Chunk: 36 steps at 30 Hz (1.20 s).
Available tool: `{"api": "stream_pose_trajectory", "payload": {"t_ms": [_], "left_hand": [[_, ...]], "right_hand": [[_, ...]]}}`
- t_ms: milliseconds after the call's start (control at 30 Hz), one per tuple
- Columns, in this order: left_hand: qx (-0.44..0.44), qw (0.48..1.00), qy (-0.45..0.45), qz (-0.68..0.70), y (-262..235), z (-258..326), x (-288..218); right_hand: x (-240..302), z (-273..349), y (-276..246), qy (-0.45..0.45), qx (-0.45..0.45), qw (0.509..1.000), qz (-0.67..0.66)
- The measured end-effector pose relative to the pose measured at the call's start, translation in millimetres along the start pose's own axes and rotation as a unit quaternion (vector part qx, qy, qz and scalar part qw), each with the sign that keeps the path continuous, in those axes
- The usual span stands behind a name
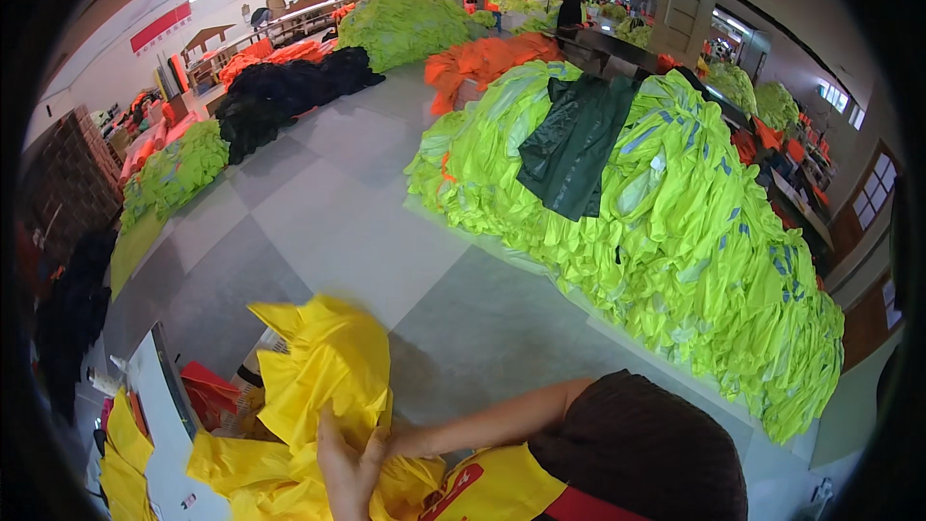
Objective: The person trims excess threads and fabric from a yellow raincoat using small scissors. They repeatedly fold, align, and cut the garment edges, then place the finished piece into a white basket.
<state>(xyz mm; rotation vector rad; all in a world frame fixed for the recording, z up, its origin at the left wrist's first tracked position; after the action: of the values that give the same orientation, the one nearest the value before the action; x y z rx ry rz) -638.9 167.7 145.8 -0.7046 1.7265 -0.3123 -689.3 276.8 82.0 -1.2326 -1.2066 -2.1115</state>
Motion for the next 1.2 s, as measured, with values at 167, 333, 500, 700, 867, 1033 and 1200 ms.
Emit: {"api": "stream_pose_trajectory", "payload": {"t_ms": [167, 333, 500, 700, 867, 1033, 1200], "left_hand": [[0.053, 0.967, 0.028, -0.246, 29.0, -3.3, 42.2], [0.045, 0.97, -0.159, -0.181, 26.6, 15.0, 55.5], [0.058, 0.965, -0.105, -0.233, 12.8, 73.0, 104.9], [0.129, 0.958, -0.132, -0.218, 41.2, 93.1, 133.0], [0.19, 0.96, -0.147, -0.142, 85.6, 91.3, 149.5], [0.262, 0.949, -0.137, -0.106, 108.8, 77.6, 114.3], [0.136, 0.982, -0.126, -0.036, 113.9, 81.0, 112.4]], "right_hand": [[-34.1, -0.8, -44.9, 0.238, -0.009, 0.963, -0.129], [-38.2, -13.4, -169.9, 0.189, -0.1, 0.971, -0.11], [227.3, 35.1, -374.8, -0.003, -0.329, 0.892, 0.309], [563.4, 256.9, -348.3, -0.463, -0.832, 0.164, 0.259], [457.1, 185.2, -459.6, -0.398, -0.675, 0.449, 0.43], [67.0, 54.9, -511.4, 0.025, -0.364, 0.881, 0.3], [-224.0, 61.6, -402.1, 0.247, -0.012, 0.798, 0.549]]}}
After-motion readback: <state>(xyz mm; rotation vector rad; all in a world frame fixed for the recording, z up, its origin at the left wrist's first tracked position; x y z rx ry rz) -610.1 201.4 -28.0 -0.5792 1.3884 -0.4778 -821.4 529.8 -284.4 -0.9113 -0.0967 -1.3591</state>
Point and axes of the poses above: each hand's wrist, its own z-axis away from the middle knuckle, its own y-axis out of the palm, x = y × z, the point moved 1 cm from there along -z, towards the middle knuckle, and after that the axes turned 10 degrees about y, right-handed, at the moved point
